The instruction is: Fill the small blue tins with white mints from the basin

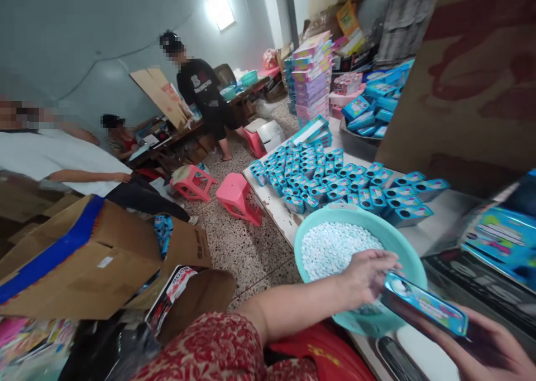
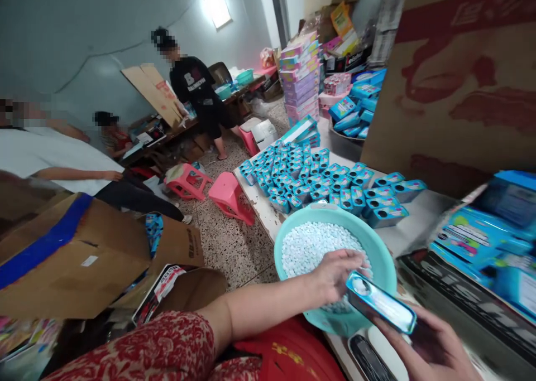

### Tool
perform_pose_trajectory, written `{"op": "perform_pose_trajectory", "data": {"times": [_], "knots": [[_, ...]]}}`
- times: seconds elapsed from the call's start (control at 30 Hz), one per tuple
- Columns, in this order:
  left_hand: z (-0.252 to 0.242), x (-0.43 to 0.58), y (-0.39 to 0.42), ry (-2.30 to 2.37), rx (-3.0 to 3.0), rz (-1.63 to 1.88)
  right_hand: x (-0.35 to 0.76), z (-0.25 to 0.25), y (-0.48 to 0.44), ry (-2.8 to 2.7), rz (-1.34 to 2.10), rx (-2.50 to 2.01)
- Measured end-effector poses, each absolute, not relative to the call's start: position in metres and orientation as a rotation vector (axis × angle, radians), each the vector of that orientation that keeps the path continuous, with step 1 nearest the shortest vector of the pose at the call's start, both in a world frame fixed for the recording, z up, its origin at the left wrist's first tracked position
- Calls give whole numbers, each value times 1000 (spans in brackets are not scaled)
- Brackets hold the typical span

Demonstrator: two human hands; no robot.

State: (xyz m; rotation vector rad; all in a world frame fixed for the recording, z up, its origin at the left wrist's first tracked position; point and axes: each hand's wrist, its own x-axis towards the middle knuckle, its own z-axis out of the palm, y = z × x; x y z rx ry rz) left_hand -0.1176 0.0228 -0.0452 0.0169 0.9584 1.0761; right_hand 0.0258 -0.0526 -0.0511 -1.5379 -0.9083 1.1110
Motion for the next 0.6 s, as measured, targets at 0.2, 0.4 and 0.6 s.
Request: {"op": "perform_pose_trajectory", "data": {"times": [0.2,0.4,0.6], "knots": [[-60,-151,36,1352,724,1127,49,-53,-74,-701,842,-1595],[-95,-163,56,1475,1122,861,78,-107,-92,-687,770,-1599],[-95,-149,58,1450,1208,710,74,-138,-92,-556,871,-1540]]}}
